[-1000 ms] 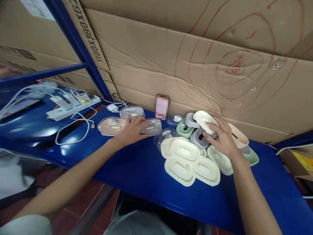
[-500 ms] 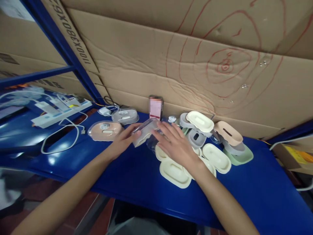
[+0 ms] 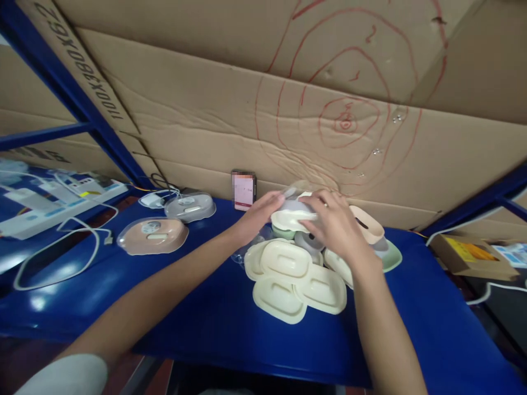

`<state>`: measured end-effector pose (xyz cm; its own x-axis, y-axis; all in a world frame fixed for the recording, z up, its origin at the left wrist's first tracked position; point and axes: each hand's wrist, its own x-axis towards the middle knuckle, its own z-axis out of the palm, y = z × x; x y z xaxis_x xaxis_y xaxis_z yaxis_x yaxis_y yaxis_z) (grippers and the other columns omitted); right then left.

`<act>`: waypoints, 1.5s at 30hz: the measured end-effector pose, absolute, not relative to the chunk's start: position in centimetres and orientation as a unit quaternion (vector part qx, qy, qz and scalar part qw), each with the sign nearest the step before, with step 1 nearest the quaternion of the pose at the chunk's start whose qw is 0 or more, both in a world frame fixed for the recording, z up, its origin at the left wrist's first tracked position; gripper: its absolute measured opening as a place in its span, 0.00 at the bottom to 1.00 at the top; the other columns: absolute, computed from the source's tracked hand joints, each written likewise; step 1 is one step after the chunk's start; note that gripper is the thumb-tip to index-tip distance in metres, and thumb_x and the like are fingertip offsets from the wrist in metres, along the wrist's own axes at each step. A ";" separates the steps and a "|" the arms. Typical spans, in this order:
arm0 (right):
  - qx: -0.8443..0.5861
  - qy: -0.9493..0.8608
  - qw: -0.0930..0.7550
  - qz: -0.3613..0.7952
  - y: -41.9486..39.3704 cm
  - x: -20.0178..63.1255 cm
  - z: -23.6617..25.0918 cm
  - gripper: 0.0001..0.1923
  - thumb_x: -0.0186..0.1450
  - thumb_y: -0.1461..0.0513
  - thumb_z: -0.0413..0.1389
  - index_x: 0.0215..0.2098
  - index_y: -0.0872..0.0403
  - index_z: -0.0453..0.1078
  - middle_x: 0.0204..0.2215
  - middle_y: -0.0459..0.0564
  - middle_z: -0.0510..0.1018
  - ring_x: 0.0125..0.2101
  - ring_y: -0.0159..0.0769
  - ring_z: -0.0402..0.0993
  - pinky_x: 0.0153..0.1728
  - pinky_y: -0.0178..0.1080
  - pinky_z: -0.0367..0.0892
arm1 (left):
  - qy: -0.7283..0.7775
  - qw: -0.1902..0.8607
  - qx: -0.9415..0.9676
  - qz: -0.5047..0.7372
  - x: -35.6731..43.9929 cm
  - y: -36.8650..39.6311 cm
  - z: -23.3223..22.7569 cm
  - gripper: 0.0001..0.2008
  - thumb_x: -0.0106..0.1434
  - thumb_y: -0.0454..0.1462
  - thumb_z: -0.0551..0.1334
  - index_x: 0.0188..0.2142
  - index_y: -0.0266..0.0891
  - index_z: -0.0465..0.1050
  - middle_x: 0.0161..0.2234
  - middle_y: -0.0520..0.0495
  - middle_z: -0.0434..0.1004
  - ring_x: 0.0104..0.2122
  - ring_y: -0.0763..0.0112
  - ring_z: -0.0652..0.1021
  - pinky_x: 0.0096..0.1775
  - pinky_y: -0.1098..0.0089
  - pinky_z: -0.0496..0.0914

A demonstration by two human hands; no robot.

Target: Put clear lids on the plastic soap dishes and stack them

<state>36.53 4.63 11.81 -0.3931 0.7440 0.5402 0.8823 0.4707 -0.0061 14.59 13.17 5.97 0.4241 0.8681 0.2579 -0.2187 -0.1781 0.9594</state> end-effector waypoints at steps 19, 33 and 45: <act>-0.754 -0.593 0.278 -0.053 2.1 46.1 15.4 0.17 0.56 0.51 0.63 0.39 0.48 0.66 0.31 0.48 0.77 0.30 0.42 0.71 0.33 0.42 0.61 | 0.171 0.145 0.917 0.330 23.8 17.0 7.4 0.21 0.71 0.40 0.69 0.62 0.45 0.75 0.66 0.41 0.73 0.69 0.49 0.69 0.72 0.44 0.55; -0.426 -0.812 0.385 0.106 6.1 35.6 10.5 0.21 0.75 0.49 0.59 0.61 0.49 0.74 0.61 0.54 0.81 0.59 0.49 0.79 0.58 0.49 0.73 | 0.176 0.538 0.686 0.458 14.9 15.3 7.8 0.48 0.58 0.56 0.78 0.71 0.53 0.61 0.64 0.41 0.74 0.62 0.48 0.78 0.61 0.49 0.75; -0.442 -0.826 0.348 -0.042 8.1 33.6 7.7 0.18 0.79 0.52 0.53 0.59 0.50 0.77 0.53 0.54 0.85 0.53 0.47 0.80 0.57 0.49 0.67 | 0.239 0.519 0.640 0.514 7.0 12.1 1.7 0.42 0.58 0.45 0.80 0.67 0.52 0.66 0.64 0.40 0.74 0.59 0.57 0.79 0.57 0.57 0.78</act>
